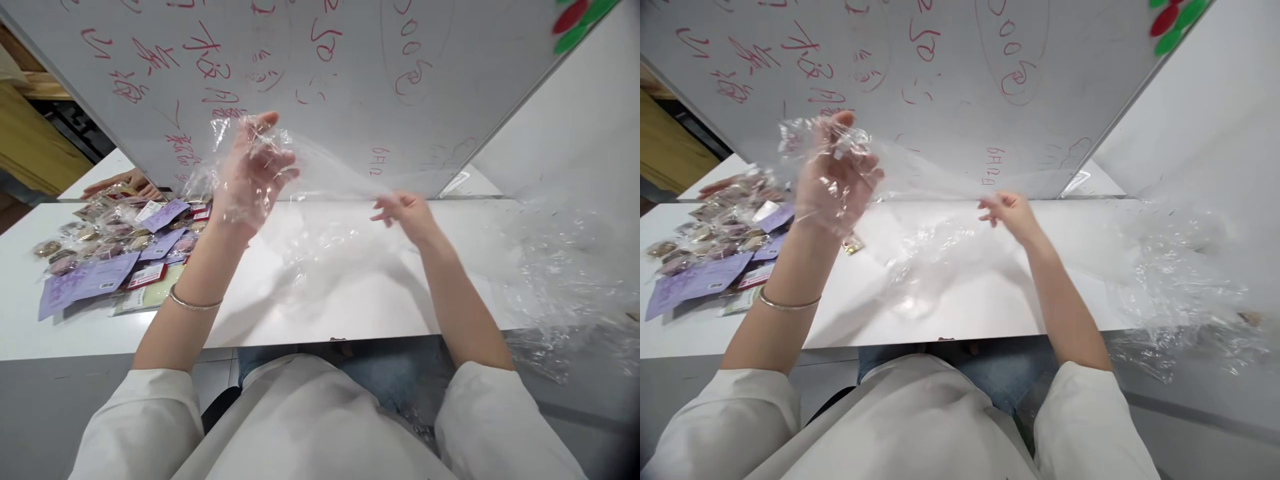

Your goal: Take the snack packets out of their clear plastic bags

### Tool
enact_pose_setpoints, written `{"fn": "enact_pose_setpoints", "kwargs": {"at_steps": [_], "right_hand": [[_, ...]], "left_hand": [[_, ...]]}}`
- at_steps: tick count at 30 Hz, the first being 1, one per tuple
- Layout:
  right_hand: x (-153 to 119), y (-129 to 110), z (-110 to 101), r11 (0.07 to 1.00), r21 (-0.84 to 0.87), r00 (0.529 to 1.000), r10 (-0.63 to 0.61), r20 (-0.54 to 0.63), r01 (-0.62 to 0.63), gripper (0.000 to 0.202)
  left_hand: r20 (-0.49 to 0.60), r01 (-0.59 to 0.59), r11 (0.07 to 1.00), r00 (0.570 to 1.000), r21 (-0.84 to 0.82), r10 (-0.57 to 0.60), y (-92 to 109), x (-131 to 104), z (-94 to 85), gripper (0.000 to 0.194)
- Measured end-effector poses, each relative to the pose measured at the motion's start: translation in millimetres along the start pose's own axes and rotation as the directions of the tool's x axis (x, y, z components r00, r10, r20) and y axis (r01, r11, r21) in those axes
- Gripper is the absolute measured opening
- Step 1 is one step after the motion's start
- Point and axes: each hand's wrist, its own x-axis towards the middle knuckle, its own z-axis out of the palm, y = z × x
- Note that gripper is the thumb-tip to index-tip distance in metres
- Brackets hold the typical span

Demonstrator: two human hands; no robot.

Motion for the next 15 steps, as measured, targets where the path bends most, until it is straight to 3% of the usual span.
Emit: {"fn": "enact_pose_setpoints", "kwargs": {"at_steps": [4,7,11,15], "right_hand": [[-3,-47,-49,0.980,0.084,0.972,0.166,0.169,-0.182,0.042],[-12,-75,-57,0.969,0.097,0.969,0.215,0.119,-0.226,0.032],[-19,-69,-21,0.968,0.115,0.975,0.224,0.006,-0.223,0.029],[-33,-24,31,0.958,0.260,0.990,0.136,-0.027,-0.124,0.037]], "left_hand": [[-0.101,0.218,0.976,0.971,0.000,-0.217,-13,5,-40.4,0.028],[-0.106,0.263,0.964,0.961,0.051,-0.256,-18,5,-52.8,0.033],[-0.057,0.347,0.938,0.936,-0.022,-0.347,-31,-4,-61.7,0.054],[0.060,0.543,0.839,0.839,-0.029,-0.540,-53,-38,-65.8,0.088]]}}
